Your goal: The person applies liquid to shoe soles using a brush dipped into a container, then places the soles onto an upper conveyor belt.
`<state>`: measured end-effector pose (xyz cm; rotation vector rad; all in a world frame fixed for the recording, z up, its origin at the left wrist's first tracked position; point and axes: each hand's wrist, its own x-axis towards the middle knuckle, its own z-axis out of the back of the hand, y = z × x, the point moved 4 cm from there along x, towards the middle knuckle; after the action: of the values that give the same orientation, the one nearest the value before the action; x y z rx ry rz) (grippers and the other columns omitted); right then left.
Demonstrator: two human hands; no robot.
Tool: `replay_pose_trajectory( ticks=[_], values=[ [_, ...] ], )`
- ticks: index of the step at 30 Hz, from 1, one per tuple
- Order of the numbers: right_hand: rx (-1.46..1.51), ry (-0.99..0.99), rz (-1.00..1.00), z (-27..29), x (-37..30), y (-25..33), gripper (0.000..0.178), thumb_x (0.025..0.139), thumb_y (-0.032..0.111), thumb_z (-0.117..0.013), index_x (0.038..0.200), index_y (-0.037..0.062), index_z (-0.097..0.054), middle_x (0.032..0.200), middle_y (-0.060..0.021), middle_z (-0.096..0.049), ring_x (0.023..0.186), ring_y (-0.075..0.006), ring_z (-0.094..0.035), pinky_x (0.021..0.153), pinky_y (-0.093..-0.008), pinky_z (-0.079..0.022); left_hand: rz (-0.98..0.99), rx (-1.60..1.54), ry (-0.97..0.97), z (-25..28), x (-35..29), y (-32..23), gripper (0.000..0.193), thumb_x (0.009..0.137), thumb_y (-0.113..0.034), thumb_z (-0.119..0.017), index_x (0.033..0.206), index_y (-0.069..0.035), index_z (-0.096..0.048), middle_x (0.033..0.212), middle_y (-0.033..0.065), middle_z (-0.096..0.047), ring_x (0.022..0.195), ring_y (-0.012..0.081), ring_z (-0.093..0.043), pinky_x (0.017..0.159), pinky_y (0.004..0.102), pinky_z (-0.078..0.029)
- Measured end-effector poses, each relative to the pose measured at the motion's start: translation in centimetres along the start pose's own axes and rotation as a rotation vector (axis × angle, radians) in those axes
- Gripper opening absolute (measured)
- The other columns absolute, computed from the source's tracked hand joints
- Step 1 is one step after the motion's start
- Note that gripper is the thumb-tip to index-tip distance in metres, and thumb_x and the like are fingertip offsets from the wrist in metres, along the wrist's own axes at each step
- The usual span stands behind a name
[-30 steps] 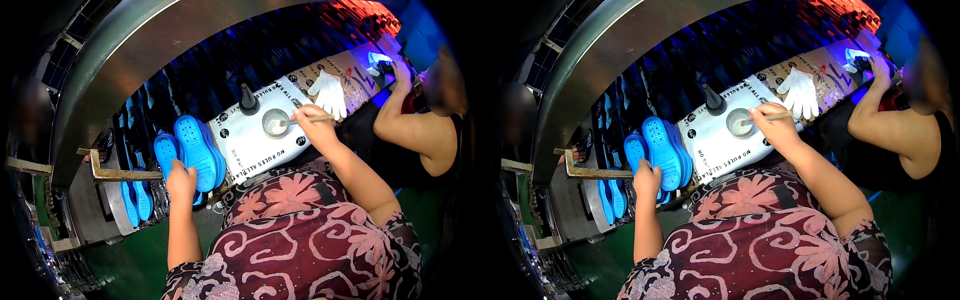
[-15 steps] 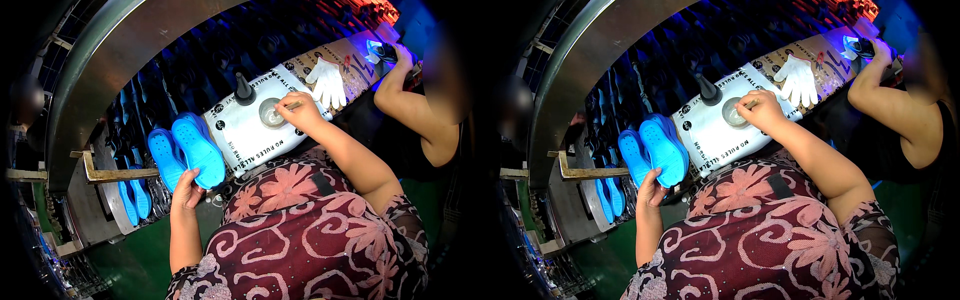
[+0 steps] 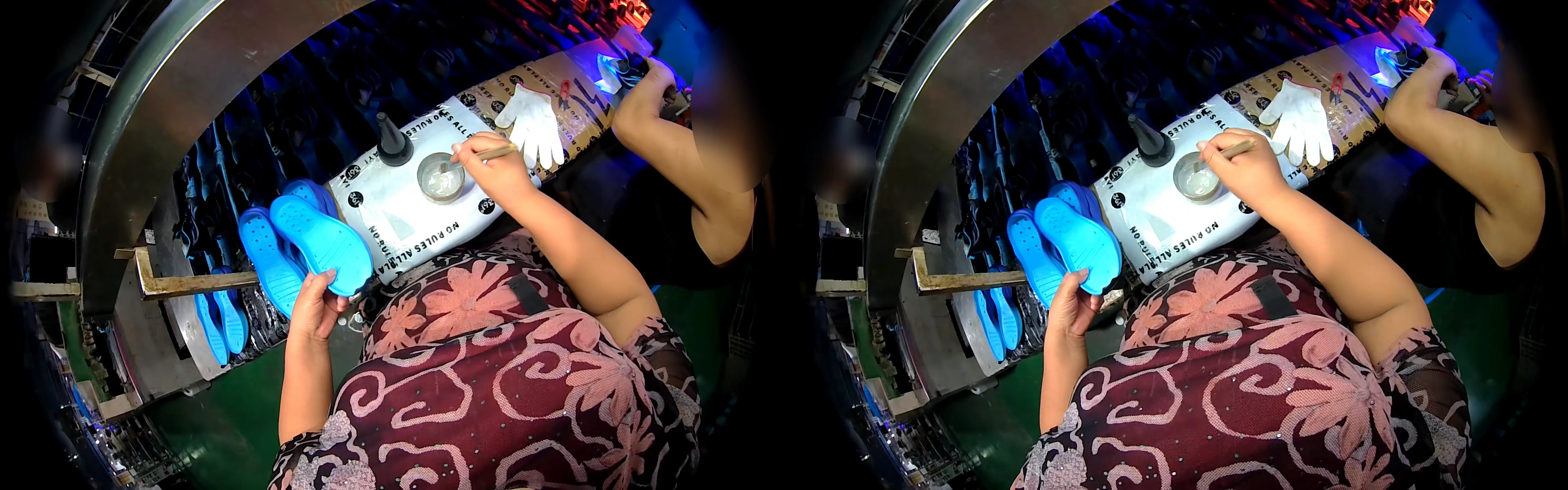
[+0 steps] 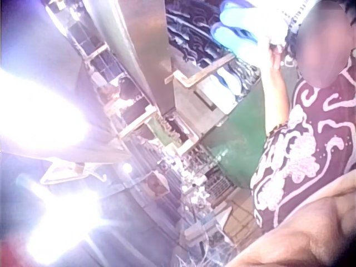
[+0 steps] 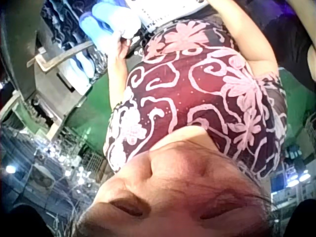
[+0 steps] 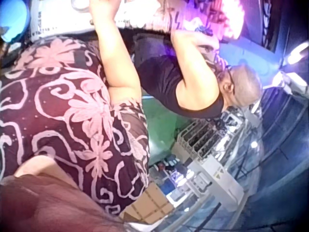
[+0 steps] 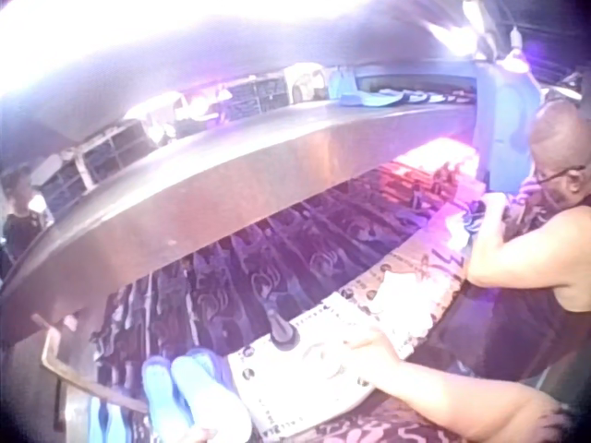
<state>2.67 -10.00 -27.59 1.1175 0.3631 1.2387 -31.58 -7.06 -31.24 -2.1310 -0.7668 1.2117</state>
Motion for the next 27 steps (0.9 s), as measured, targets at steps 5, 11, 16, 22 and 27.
replay_pose_trajectory(
  ticks=[5,11,16,22,27],
  values=[
    [0.51,-0.145,-0.349,2.0,-1.2,1.1,0.031,0.094,0.028,-0.056,0.079,0.0028,-0.066,0.077,-0.003,-0.061,0.068,-0.0096,-0.051,0.059,-0.0247,-0.04,-0.315,0.308,-0.034,-4.5,-0.5,-1.4,0.043,0.086,-0.015,-0.058,0.123,-0.002,-0.041,0.096,0.0129,-0.061,0.066,0.018,-0.062,0.052,0.0246,-0.051],
    [0.667,-0.074,-0.258,2.9,-2.6,5.4,0.031,0.094,0.025,-0.055,0.081,-0.0003,-0.066,0.079,-0.0046,-0.064,0.069,-0.0099,-0.052,0.068,-0.0246,-0.042,-0.65,0.618,-0.154,-8.5,-0.8,-3.3,0.045,0.081,-0.006,-0.061,0.121,0.006,-0.043,0.104,0.0137,-0.061,0.093,0.0176,-0.06,0.085,0.0294,-0.047],
    [0.196,0.085,0.402,1.5,-3.3,11.1,0.021,0.084,0.013,-0.063,0.066,0.0035,-0.065,0.062,-0.007,-0.062,0.062,-0.0239,-0.056,0.071,-0.0339,-0.044,-0.767,0.699,-0.099,-11.3,-2.3,-3.8,0.042,0.082,-0.001,-0.061,0.119,0.006,-0.043,0.104,0.0146,-0.062,0.094,0.0185,-0.061,0.088,0.0305,-0.046],
    [0.157,0.091,0.439,0.6,-3.5,11.3,0.02,0.083,0.015,-0.064,0.065,0.0055,-0.065,0.061,-0.0047,-0.061,0.062,-0.0232,-0.056,0.076,-0.0347,-0.044,-0.981,0.766,-0.112,-11.3,-2.2,-3.4,0.04,0.075,-0.002,-0.065,0.111,0.006,-0.049,0.088,0.014,-0.067,0.075,0.0191,-0.067,0.07,0.029,-0.052],
    [0.083,0.12,0.443,0.1,-3.5,11.2,0.019,0.081,0.014,-0.065,0.064,0.0065,-0.064,0.059,-0.0043,-0.059,0.061,-0.023,-0.056,0.075,-0.0356,-0.044,-1.097,0.864,-0.121,-11.3,-2.3,-3.5,0.037,0.073,-0.001,-0.067,0.105,0.004,-0.051,0.081,0.0139,-0.067,0.069,0.0224,-0.068,0.063,0.03,-0.052]
  ],
)
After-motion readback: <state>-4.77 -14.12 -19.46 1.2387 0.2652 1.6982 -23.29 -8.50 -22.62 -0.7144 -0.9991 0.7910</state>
